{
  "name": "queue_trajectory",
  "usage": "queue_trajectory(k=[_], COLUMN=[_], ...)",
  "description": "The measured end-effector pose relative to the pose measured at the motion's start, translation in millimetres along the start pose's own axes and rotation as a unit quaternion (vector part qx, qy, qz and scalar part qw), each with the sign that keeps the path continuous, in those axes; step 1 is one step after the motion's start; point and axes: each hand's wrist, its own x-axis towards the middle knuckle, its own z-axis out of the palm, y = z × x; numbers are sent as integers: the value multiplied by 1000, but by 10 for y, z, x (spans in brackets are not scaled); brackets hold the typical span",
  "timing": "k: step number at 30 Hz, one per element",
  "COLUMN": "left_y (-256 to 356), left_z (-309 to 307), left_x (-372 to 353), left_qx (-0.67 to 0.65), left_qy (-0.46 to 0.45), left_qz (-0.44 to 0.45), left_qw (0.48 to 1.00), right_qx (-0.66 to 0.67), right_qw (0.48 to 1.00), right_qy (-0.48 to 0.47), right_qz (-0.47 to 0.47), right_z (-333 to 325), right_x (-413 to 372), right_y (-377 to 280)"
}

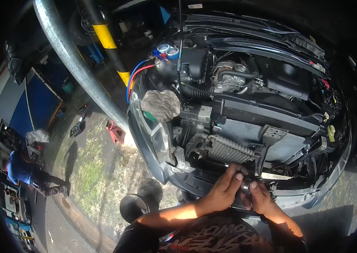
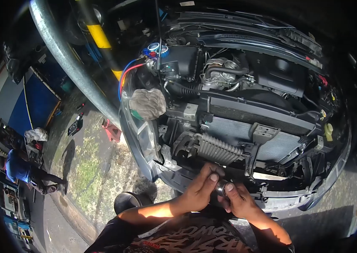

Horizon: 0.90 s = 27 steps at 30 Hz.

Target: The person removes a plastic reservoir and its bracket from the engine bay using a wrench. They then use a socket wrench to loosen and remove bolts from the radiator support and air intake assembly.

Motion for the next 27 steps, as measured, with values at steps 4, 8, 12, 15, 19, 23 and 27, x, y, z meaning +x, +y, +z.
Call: queue_trajectory(k=[4, 8, 12, 15, 19, 23, 27], left_y=[-289, -259, -559, -513, -506, -616, -553], left_z=[-561, -1137, -1466, -1630, -1726, -1891, -2430], left_x=[141, 416, 705, 803, 845, 1027, 1102], left_qx=[105, -42, -221, -329, -440, -505, -229], left_qy=[12, 17, 75, 28, 18, -30, -44], left_qz=[86, -76, -156, -200, -262, -282, -198], left_qw=[991, 996, 960, 923, 859, 815, 952], right_qx=[301, 110, 71, 148, 161, -11, -21], right_qw=[952, 988, 985, 983, 945, 931, 921], right_qy=[22, 97, 148, 90, 157, 255, 302], right_qz=[52, 55, -44, -58, -238, -260, -247], right_z=[522, 856, 876, 702, 752, 649, 300], right_x=[476, 833, 832, 811, 1113, 1597, 2314], right_y=[248, 32, -235, -442, -679, -849, -1034])
